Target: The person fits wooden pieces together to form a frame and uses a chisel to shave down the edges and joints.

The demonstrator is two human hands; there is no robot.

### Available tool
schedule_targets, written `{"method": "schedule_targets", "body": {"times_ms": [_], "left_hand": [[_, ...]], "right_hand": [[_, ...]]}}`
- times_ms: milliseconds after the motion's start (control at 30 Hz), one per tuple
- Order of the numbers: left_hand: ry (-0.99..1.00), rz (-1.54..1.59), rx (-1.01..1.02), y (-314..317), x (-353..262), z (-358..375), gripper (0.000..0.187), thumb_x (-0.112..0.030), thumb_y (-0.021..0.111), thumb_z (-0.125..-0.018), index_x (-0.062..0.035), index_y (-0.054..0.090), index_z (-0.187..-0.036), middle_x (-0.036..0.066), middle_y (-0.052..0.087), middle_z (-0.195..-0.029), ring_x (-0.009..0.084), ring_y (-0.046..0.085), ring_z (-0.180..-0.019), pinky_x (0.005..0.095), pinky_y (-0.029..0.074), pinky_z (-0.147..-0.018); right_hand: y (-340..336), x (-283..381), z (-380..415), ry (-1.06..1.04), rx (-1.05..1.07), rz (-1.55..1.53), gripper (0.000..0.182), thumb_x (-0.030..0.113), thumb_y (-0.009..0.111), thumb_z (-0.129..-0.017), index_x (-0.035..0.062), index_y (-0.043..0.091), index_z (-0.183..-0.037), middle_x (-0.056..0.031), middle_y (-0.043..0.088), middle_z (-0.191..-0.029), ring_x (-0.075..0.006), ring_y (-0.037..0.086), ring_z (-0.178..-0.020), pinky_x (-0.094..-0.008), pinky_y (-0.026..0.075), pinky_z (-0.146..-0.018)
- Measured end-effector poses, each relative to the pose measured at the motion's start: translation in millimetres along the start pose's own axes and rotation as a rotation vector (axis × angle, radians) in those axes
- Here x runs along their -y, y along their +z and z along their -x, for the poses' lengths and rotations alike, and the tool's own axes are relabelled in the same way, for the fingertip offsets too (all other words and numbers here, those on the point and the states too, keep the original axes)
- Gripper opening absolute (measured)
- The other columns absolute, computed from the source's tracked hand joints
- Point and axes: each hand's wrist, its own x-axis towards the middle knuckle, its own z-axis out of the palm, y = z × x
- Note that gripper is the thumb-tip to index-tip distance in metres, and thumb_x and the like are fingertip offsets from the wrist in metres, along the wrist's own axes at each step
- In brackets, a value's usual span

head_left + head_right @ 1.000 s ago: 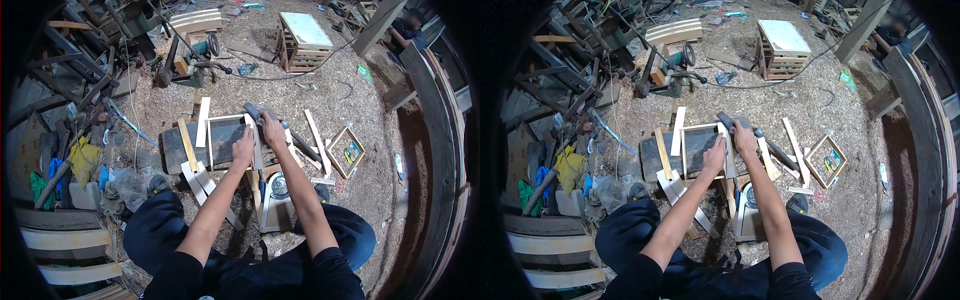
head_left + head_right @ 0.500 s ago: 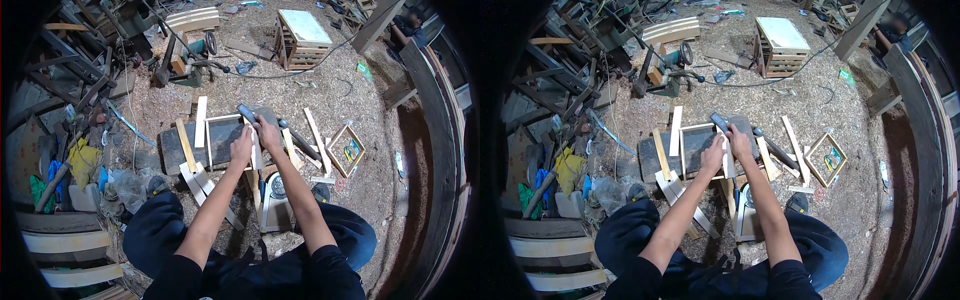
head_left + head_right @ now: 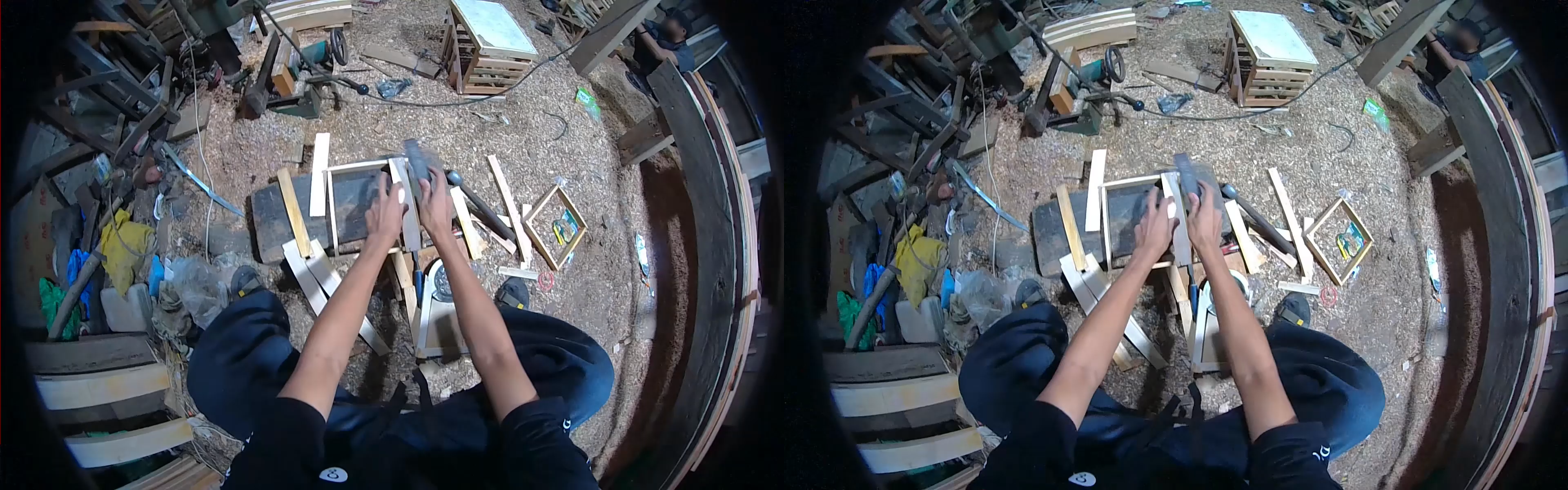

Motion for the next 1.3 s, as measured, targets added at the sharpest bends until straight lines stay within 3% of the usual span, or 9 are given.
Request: {"method": "schedule_targets", "body": {"times_ms": [67, 167, 533, 767, 900, 933, 1033, 1200, 1300], "left_hand": [[-0.186, 0.113, -0.108, -4.6, -4.0, 11.1, 0.06, -0.027, 0.07, -0.084, -0.0131, 0.039, -0.133, 0.017, 0.044, -0.139, 0.0429, 0.059, -0.108, 0.0546, 0.049, -0.083], [-0.195, 0.153, -0.166, 6.3, 7.4, 15.6, 0.055, -0.031, 0.071, -0.084, -0.0134, 0.043, -0.128, 0.018, 0.049, -0.131, 0.0407, 0.062, -0.101, 0.0513, 0.051, -0.081], [0.119, 0.274, -0.057, -9.2, 27.4, 80.5, 0.024, -0.034, 0.065, -0.087, -0.0112, 0.063, -0.096, 0.004, 0.067, -0.101, 0.0286, 0.063, -0.093, 0.0446, 0.048, -0.081], [0.427, -0.099, -0.154, -2.5, 65.2, 92.6, 0.019, -0.026, 0.068, -0.084, -0.0131, 0.068, -0.098, 0.003, 0.067, -0.096, 0.0253, 0.061, -0.095, 0.0387, 0.046, -0.088], [0.359, -0.085, -0.149, -11.6, 50.3, 77.3, 0.014, -0.02, 0.065, -0.085, -0.013, 0.069, -0.097, 0.004, 0.066, -0.095, 0.0268, 0.061, -0.094, 0.0382, 0.047, -0.087], [0.36, -0.084, -0.151, -10.2, 49.3, 71.6, 0.014, -0.02, 0.065, -0.085, -0.013, 0.069, -0.097, 0.004, 0.066, -0.095, 0.0268, 0.061, -0.094, 0.0382, 0.047, -0.087], [0.344, -0.105, -0.207, -6.8, 44.5, 50.7, 0.014, -0.017, 0.068, -0.081, -0.0142, 0.068, -0.095, 0.001, 0.065, -0.093, 0.0242, 0.061, -0.093, 0.0394, 0.047, -0.084], [0.249, -0.048, -0.121, -5.4, 23.8, 20.5, 0.061, -0.013, 0.067, -0.081, -0.0211, 0.046, -0.138, 0.01, 0.064, -0.103, 0.0293, 0.061, -0.098, 0.0414, 0.047, -0.089], [0.24, -0.142, 0.048, -9.1, 12.4, 4.4, 0.079, -0.016, 0.068, -0.079, -0.0236, 0.031, -0.148, 0.015, 0.063, -0.107, 0.0317, 0.061, -0.101, 0.0431, 0.046, -0.092]], "right_hand": [[14.8, -38.5, 24.5, -0.01, -0.229, -0.049, 0.058, 0.045, 0.062, -0.089, -0.0035, 0.051, -0.118, -0.0297, 0.066, -0.089, -0.0452, 0.065, -0.089, -0.0501, 0.048, -0.079], [-15.4, -29.0, 68.9, 0.204, -0.012, -0.061, 0.065, 0.048, 0.069, -0.083, -0.0058, 0.051, -0.115, -0.0282, 0.067, -0.092, -0.0439, 0.065, -0.092, -0.0481, 0.048, -0.082], [-15.0, -58.8, 86.9, 0.353, 0.068, 0.007, 0.076, 0.049, 0.07, -0.078, -0.0067, 0.048, -0.125, -0.0335, 0.062, -0.108, -0.0453, 0.059, -0.106, -0.0473, 0.044, -0.093], [-8.9, -55.8, 81.1, 0.406, -0.005, -0.105, 0.071, 0.044, 0.067, -0.08, -0.0048, 0.046, -0.126, -0.0324, 0.061, -0.112, -0.0469, 0.058, -0.108, -0.0479, 0.043, -0.095], [-0.9, -55.5, 59.9, 0.434, -0.044, -0.191, 0.065, 0.041, 0.067, -0.081, -0.0033, 0.047, -0.124, -0.0309, 0.061, -0.111, -0.0458, 0.058, -0.107, -0.0469, 0.043, -0.094], [2.9, -54.0, 57.4, 0.319, -0.184, -0.099, 0.052, 0.037, 0.069, -0.08, -0.0033, 0.054, -0.11, -0.0212, 0.066, -0.098, -0.0333, 0.064, -0.09, -0.0413, 0.048, -0.086], [3.5, -48.7, 39.9, 0.299, -0.157, -0.16, 0.051, 0.033, 0.068, -0.079, -0.0036, 0.053, -0.112, -0.0215, 0.066, -0.098, -0.0328, 0.064, -0.09, -0.0404, 0.048, -0.086], [12.8, -68.3, 25.8, 0.213, -0.138, -0.222, 0.044, 0.028, 0.062, -0.084, -0.0021, 0.052, -0.115, -0.0203, 0.065, -0.095, -0.0306, 0.063, -0.088, -0.039, 0.047, -0.082], [-3.7, -48.8, 44.0, 0.209, -0.109, -0.257, 0.041, 0.03, 0.057, -0.09, -0.002, 0.052, -0.116, -0.021, 0.064, -0.094, -0.031, 0.062, -0.087, -0.0405, 0.047, -0.082]]}}
